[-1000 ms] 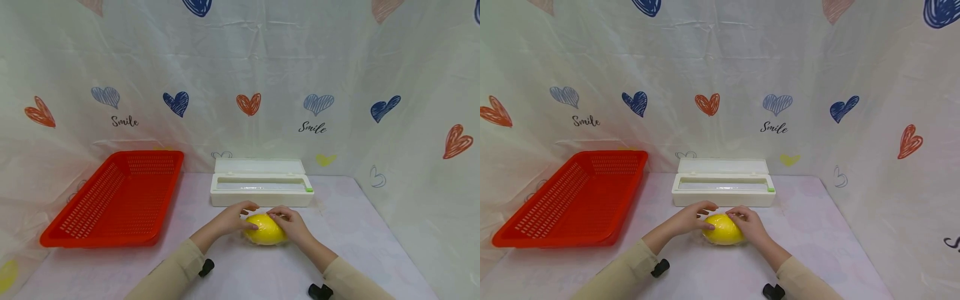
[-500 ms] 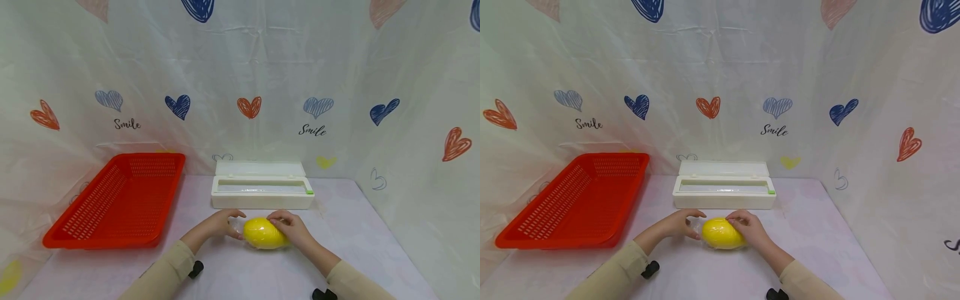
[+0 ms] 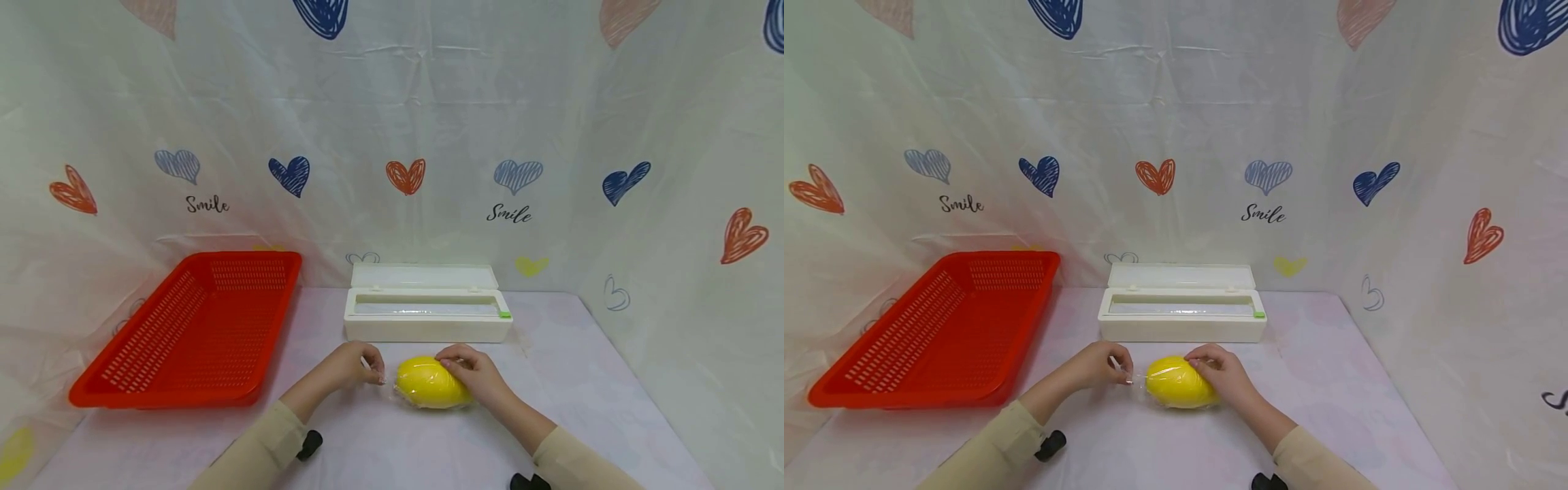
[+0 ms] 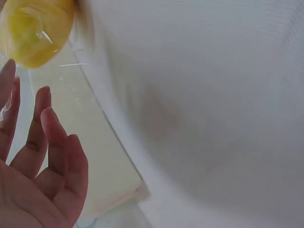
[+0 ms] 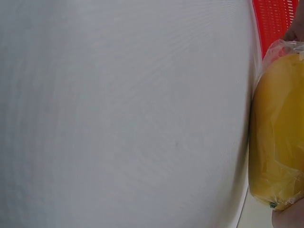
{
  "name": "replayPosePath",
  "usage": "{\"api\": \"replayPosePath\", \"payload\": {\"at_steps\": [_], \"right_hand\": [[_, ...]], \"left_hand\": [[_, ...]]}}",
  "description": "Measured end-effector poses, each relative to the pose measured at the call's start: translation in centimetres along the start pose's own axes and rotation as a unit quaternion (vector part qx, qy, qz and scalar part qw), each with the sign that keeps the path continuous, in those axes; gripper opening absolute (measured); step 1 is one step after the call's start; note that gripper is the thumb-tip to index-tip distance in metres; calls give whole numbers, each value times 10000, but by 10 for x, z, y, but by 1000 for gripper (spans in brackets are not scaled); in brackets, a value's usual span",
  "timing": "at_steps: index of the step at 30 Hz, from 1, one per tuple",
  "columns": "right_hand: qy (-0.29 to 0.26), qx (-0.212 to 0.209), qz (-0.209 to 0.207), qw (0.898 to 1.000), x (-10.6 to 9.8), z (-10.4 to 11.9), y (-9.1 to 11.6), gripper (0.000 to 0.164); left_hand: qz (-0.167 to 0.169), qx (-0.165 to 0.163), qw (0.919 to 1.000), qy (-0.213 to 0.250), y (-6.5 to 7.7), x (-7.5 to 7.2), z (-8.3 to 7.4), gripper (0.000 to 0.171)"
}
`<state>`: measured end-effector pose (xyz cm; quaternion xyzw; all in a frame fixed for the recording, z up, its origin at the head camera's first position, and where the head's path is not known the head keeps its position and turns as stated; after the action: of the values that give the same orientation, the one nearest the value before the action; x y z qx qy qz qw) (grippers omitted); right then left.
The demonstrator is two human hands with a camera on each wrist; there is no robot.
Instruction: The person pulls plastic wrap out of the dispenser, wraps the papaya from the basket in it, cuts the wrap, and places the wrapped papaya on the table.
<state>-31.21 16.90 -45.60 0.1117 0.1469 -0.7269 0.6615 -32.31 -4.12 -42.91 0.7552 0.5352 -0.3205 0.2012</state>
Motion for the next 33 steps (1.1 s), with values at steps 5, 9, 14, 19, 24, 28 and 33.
{"api": "replayPosePath", "payload": {"at_steps": [5, 9, 14, 19, 24, 28, 33], "right_hand": [[-27, 37, -80, 10000, -1, 1, 1, 11], [-118, 36, -50, 9999, -1, 2, 2, 11], [-178, 51, -37, 9998, -1, 2, 2, 11], [-173, 68, -30, 9998, 0, 2, 2, 11], [-122, 38, -90, 9999, -1, 1, 1, 11], [-104, 12, -52, 9999, 1, 2, 1, 11], [-169, 1, 63, 9998, 3, 2, 1, 11]], "left_hand": [[-221, -3, 9993, 301, 2, -12, -6, 17], [-123, 144, 9975, 686, 4, -13, -12, 17], [256, 81, 9929, 1159, 7, -7, -14, 15], [382, 31, 9925, 1164, 8, -8, -16, 12], [260, 51, 9984, 498, 6, -10, -17, 21], [209, -12, 9987, 474, 2, -6, -19, 7], [-45, 31, 9975, 699, -6, -6, -23, 7]]}}
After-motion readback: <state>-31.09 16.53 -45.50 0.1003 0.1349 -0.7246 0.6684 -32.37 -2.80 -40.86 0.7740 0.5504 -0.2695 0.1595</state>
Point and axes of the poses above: each hand's wrist, its own y-axis away from the middle knuckle, its own x-axis out of the palm, z = x × y, the point moved 10 cm from there along -y, towards the middle knuckle, and after that the axes turned 11 degrees about -z, right-handed, at the moved point
